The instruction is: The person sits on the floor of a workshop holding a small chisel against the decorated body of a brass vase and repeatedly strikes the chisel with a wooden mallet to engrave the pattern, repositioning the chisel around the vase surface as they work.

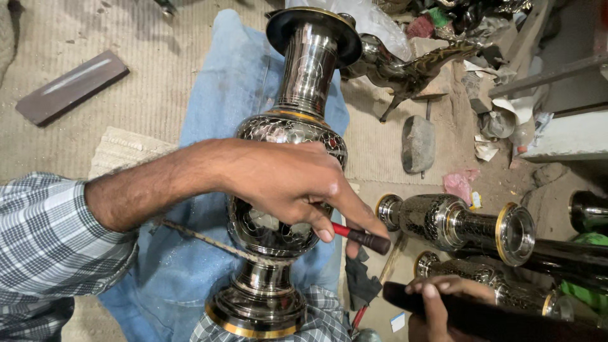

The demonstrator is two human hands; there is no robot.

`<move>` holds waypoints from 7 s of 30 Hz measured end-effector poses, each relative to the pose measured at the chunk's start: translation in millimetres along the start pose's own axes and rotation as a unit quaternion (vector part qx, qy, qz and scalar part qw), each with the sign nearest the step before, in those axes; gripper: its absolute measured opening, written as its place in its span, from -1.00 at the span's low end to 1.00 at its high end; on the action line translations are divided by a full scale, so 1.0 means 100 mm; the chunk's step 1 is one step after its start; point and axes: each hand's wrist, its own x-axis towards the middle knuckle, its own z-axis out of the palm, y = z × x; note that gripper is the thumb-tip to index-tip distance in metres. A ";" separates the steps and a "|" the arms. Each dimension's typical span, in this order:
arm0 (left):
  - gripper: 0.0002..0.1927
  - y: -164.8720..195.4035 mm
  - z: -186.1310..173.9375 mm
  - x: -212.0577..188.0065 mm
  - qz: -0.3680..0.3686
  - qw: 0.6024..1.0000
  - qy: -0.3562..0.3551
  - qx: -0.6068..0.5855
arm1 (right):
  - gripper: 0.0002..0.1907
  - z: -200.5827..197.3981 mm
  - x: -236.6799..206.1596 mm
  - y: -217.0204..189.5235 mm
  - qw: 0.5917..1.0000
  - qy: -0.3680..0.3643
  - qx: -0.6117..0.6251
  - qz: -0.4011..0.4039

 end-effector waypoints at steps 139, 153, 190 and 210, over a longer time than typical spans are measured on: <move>-0.61 0.01 1.28 -0.36 -0.067 0.722 0.687 0.048 | 0.14 1.27 1.82 -1.96 0.690 -0.482 -0.490 -0.225; -0.62 -0.06 1.44 -0.31 -0.034 0.673 0.733 -0.088 | 0.18 1.47 1.76 -2.23 0.584 -0.504 -0.580 -0.260; -0.30 -0.18 0.44 -0.30 0.105 0.962 0.220 0.125 | -0.37 0.11 0.47 0.04 0.939 -0.204 -0.226 -0.160; -0.60 -0.27 1.00 -0.44 0.030 0.849 0.507 0.148 | -0.05 0.41 1.15 -0.76 0.886 -0.302 -0.256 -0.243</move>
